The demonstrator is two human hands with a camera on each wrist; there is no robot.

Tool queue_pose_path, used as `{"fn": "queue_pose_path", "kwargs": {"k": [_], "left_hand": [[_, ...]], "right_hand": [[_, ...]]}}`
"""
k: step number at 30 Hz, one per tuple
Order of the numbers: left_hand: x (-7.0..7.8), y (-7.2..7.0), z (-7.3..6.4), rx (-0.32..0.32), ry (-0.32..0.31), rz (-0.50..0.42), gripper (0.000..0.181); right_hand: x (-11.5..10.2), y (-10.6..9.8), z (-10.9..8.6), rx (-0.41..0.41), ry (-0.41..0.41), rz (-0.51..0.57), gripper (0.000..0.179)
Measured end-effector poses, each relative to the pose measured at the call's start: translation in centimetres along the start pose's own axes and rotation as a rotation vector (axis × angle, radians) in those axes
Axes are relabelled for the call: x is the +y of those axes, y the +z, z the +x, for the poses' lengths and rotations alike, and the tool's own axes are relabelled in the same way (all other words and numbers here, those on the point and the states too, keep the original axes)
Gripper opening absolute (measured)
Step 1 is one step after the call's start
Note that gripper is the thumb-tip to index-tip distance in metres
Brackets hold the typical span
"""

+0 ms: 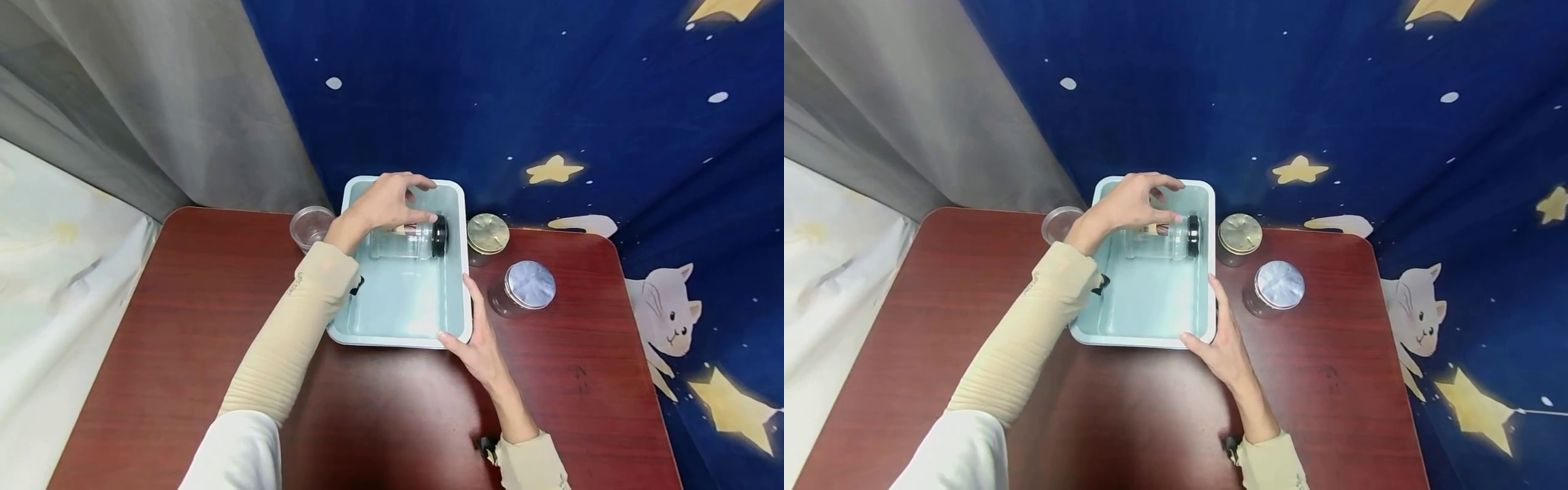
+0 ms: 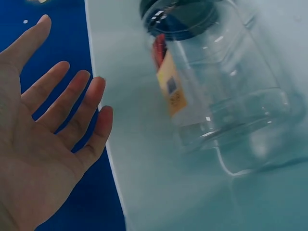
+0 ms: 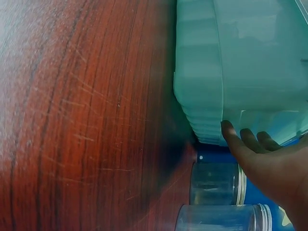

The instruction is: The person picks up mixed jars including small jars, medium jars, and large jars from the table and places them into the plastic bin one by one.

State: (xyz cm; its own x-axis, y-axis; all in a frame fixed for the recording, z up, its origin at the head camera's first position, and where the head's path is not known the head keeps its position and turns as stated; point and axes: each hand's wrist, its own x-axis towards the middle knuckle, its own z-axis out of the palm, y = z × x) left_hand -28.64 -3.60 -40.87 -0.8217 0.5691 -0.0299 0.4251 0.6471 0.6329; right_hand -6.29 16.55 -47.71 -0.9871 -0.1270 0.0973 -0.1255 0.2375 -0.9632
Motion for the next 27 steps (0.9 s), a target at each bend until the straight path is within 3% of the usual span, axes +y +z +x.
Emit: {"fn": "queue_pose_path", "kwargs": {"k": [11,22,27], "left_hand": [[1.4,-1.1,-0.4,0.066,0.072,-0.003,0.062],[1.7,-2.4,-1.6,0.109,0.125,-0.046,0.063],[1.8,-3.3,-2.0,0.127,0.132,-0.071,0.061]], "right_hand": [[3.7,0.1,0.0,0.005,-0.012,-0.059,0.099],[4.3,0.4,-0.2,0.0,-0.03,-0.042,0.099],[3.1,0.3,-0.1,0.004,-0.031,-0.048,0.099]]}}
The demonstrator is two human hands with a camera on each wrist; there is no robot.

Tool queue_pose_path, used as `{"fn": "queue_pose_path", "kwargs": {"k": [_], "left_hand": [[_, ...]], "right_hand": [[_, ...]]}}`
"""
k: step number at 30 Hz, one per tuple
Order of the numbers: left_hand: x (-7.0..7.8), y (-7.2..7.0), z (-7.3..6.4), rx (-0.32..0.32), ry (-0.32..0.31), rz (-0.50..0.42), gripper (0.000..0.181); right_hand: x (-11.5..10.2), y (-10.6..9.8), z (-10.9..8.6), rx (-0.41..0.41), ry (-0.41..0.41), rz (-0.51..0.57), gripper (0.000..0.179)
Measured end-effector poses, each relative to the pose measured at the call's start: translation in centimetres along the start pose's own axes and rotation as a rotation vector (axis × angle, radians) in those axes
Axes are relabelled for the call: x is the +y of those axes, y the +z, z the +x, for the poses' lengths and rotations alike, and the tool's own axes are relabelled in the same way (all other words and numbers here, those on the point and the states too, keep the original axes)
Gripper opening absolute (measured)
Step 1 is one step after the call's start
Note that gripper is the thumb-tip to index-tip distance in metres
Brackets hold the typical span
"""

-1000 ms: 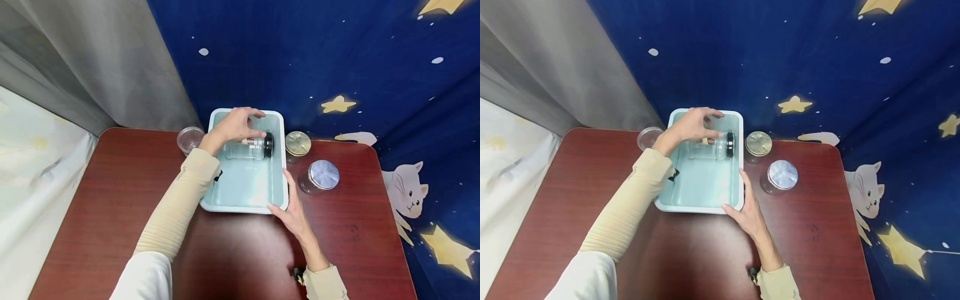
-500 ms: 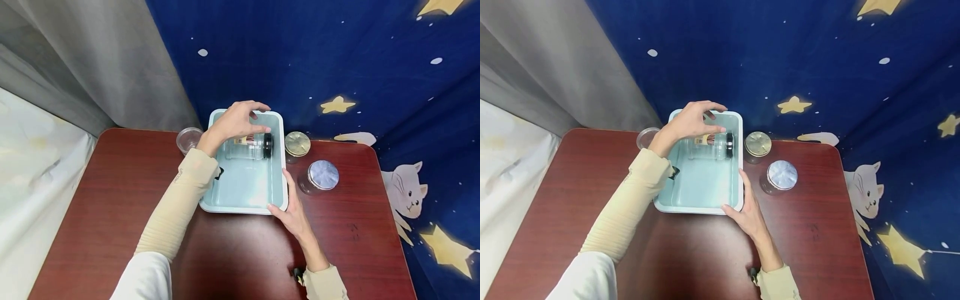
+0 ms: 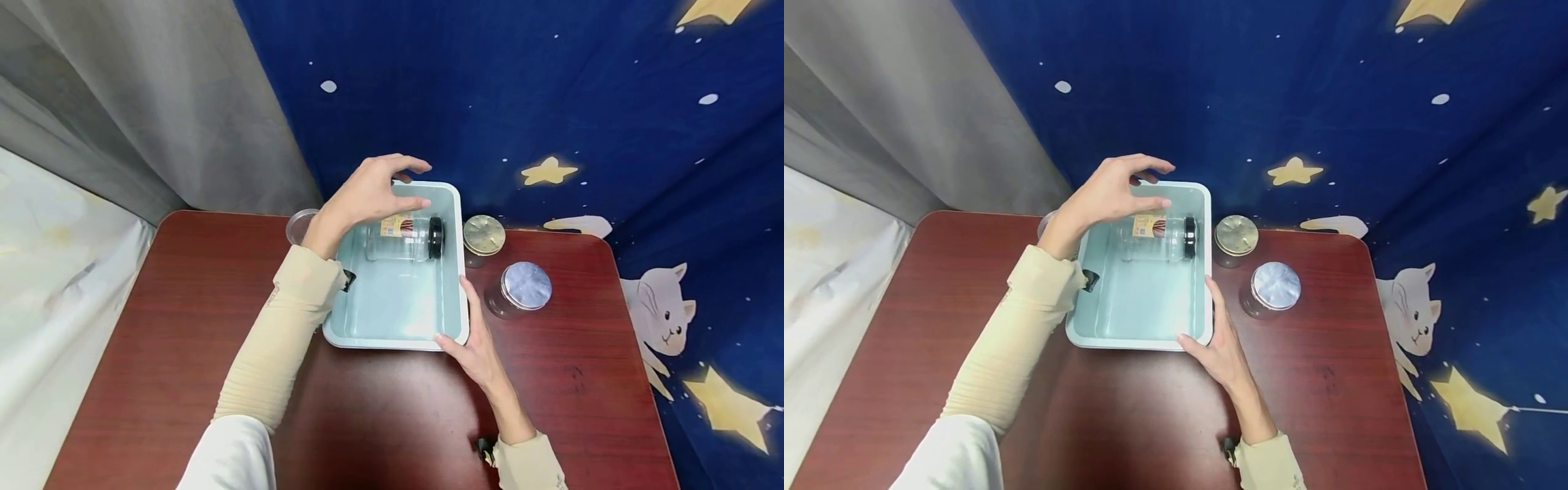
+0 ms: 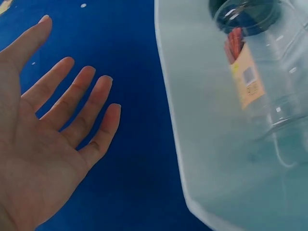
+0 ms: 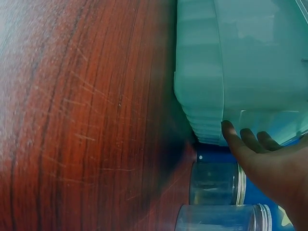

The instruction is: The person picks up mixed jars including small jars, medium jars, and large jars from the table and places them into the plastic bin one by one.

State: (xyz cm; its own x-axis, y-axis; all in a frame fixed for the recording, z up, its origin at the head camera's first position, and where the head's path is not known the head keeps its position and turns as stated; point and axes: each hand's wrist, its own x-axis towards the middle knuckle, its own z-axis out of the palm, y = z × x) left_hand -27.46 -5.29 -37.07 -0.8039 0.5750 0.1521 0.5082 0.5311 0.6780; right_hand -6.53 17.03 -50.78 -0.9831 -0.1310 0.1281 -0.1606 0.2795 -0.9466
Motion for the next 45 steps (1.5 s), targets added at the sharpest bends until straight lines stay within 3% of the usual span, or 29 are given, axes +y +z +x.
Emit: {"fn": "queue_pose_path", "kwargs": {"k": [6,15,21,25,32,36,40,45], "left_hand": [[0.7,-1.1,-0.3,0.056,0.061,-0.024,0.058],[1.6,-2.7,-1.3,0.105,0.08,-0.023,0.057],[1.1,-3.5,-2.6,0.125,0.055,-0.008,0.055],[0.7,-4.0,-3.4,0.181,0.053,-0.034,0.054],[0.0,-4.8,-4.7,0.267,0.066,-0.084,0.05],[-0.5,-5.3,-5.5,0.29,0.058,-0.103,0.049],[-0.2,-5.7,-6.3,0.319,0.051,-0.109,0.046],[1.4,-6.3,-7.5,0.363,0.047,-0.122,0.04]], "right_hand": [[-3.2,-0.3,0.0,-0.014,0.025,0.002,0.093],[-3.1,-0.1,0.1,0.008,0.008,0.028,0.093],[-3.0,0.0,0.1,-0.001,0.027,0.04,0.094],[-3.0,0.0,0.1,-0.001,0.029,0.051,0.095],[1.3,-0.3,-0.2,0.001,0.019,0.03,0.099],[1.3,-0.3,-0.2,0.006,0.015,0.028,0.1],[0.1,-0.3,-0.2,0.013,0.016,0.035,0.099],[-2.4,-0.4,-0.1,0.009,0.012,0.055,0.095]]}}
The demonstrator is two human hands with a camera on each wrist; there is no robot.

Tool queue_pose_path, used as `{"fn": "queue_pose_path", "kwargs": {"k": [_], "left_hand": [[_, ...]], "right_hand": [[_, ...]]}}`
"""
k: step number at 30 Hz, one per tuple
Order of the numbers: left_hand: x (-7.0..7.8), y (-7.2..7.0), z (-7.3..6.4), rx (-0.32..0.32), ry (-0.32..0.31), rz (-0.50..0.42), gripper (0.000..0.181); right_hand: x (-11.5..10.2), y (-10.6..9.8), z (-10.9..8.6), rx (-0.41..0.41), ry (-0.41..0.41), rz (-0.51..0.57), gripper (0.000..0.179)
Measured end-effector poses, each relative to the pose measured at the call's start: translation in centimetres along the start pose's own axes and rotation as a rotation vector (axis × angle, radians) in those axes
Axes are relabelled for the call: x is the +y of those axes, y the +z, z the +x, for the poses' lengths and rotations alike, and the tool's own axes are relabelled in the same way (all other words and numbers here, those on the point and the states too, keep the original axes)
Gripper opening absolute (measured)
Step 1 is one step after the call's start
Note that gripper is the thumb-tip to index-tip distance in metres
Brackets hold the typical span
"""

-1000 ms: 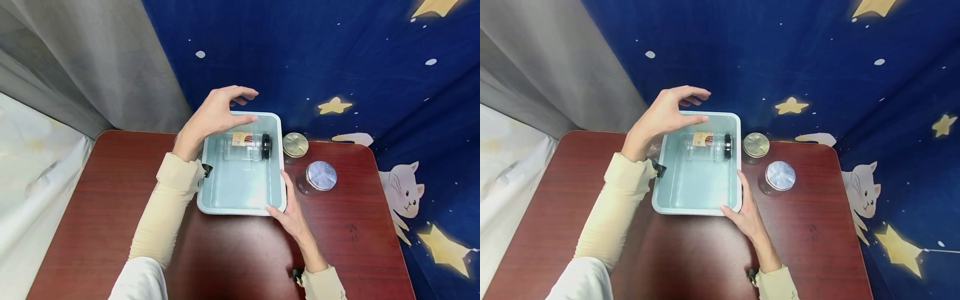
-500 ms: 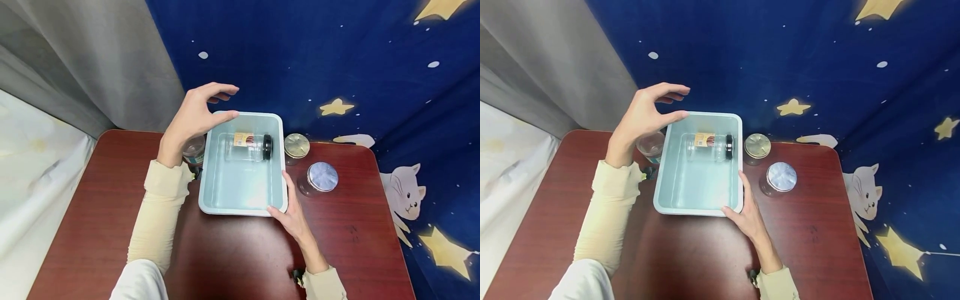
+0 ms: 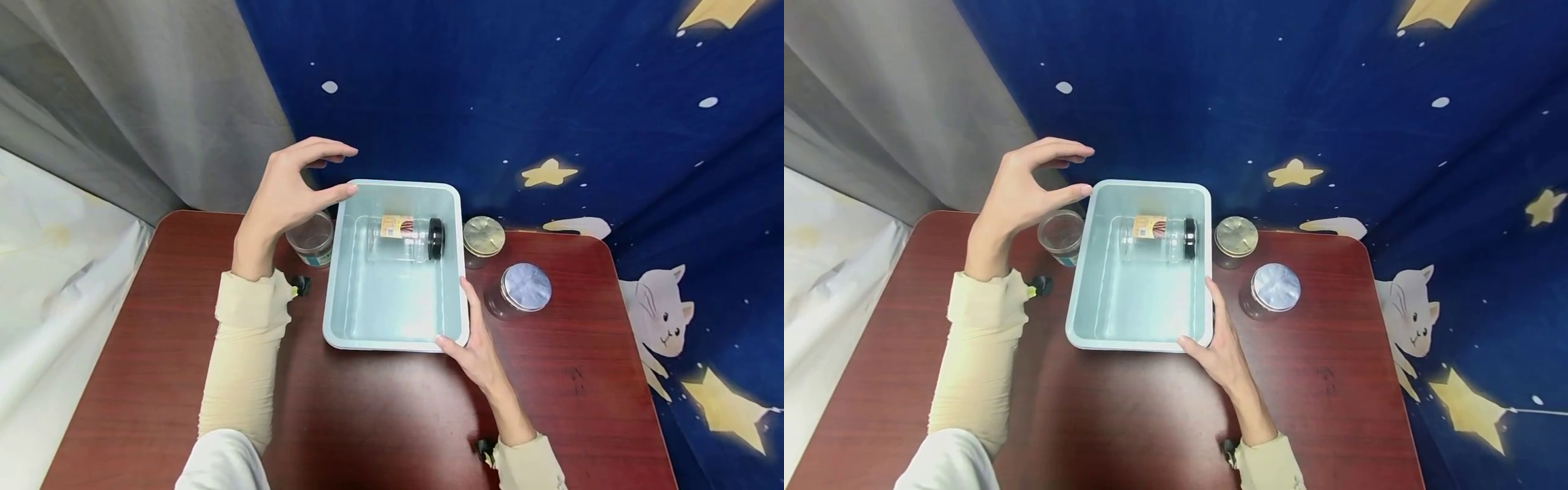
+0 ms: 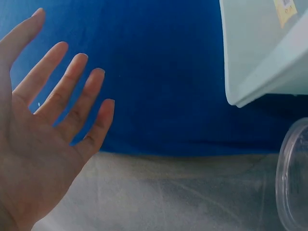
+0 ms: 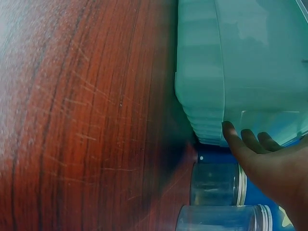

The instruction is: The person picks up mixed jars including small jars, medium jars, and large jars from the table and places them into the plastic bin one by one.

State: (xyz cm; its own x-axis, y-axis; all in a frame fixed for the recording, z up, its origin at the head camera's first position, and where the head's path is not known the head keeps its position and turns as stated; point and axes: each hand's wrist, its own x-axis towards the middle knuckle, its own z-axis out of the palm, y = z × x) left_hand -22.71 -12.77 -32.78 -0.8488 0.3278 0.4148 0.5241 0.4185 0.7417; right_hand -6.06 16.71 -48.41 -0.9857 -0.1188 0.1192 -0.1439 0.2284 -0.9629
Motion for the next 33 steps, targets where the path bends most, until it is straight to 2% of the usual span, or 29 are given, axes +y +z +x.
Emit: {"fn": "queue_pose_path", "kwargs": {"k": [4,10,15,22,28,33], "left_hand": [[0.6,-0.2,-0.4,0.015,-0.014,0.011,0.04],[0.1,-0.4,-1.0,0.07,-0.01,0.03,0.041],[-0.8,-0.5,-1.6,0.095,-0.008,0.035,0.045],[-2.9,-0.4,-3.0,0.116,-0.017,0.007,0.05],[-4.0,-0.5,-4.4,0.151,-0.038,-0.028,0.051],[-4.9,-0.5,-5.1,0.172,-0.03,-0.054,0.057]], "right_hand": [[-0.7,0.0,0.0,0.001,0.005,-0.001,0.095],[-0.5,0.0,-0.1,0.0,0.002,-0.003,0.094],[-0.6,0.0,-0.2,0.009,0.003,-0.009,0.094],[-0.6,-0.1,-0.1,0.011,0.016,-0.026,0.094],[-0.7,0.0,0.2,-0.001,0.014,-0.047,0.094],[-0.6,0.0,0.2,0.003,0.013,-0.049,0.094]]}}
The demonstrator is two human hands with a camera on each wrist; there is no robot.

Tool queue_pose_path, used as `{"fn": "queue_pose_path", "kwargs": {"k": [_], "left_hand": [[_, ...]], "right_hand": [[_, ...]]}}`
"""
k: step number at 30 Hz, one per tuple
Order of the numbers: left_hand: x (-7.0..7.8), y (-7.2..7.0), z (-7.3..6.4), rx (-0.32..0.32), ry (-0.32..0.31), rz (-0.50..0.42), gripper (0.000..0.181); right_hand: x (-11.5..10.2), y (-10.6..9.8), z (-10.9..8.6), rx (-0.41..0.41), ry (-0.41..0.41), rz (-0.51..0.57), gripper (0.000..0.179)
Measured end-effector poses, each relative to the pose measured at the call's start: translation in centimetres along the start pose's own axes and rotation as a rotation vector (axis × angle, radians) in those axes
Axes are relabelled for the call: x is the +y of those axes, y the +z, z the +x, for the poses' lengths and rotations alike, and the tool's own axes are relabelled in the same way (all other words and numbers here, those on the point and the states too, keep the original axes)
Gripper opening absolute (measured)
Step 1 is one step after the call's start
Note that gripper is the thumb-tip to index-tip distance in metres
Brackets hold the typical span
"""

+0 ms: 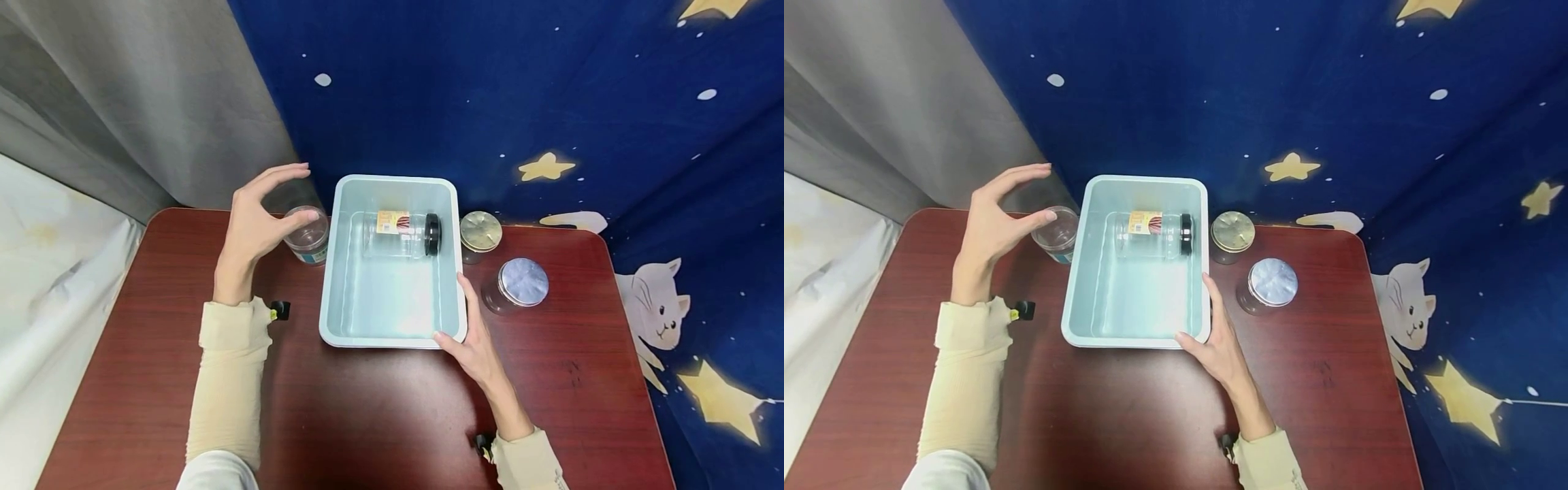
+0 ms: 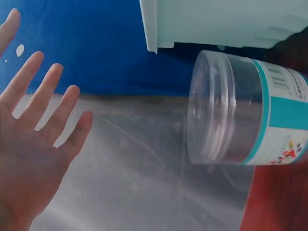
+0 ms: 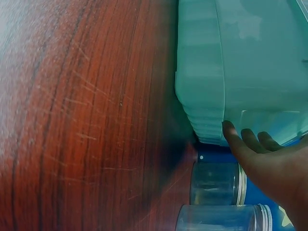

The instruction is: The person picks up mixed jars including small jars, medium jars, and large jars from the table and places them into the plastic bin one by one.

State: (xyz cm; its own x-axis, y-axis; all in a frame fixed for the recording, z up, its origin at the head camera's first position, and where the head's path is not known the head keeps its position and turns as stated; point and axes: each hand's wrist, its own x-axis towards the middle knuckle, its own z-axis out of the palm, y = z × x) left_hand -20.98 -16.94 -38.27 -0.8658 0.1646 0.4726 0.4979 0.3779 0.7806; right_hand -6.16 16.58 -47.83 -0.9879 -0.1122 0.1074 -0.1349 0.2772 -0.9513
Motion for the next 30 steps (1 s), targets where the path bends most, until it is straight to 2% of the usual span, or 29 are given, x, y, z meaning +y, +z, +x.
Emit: {"fn": "queue_pose_path", "kwargs": {"k": [6,20,30], "left_hand": [[-1.0,0.0,-0.6,0.034,0.011,-0.002,0.086],[-4.1,0.2,-2.6,0.028,-0.093,0.039,0.065],[-5.5,0.3,-3.1,0.053,-0.138,0.004,0.07]], "right_hand": [[0.0,-0.1,0.0,-0.003,-0.001,0.0,0.094],[-0.1,0.0,0.0,-0.006,-0.013,0.019,0.093],[-0.1,0.0,0.0,0.003,-0.004,0.017,0.093]]}}
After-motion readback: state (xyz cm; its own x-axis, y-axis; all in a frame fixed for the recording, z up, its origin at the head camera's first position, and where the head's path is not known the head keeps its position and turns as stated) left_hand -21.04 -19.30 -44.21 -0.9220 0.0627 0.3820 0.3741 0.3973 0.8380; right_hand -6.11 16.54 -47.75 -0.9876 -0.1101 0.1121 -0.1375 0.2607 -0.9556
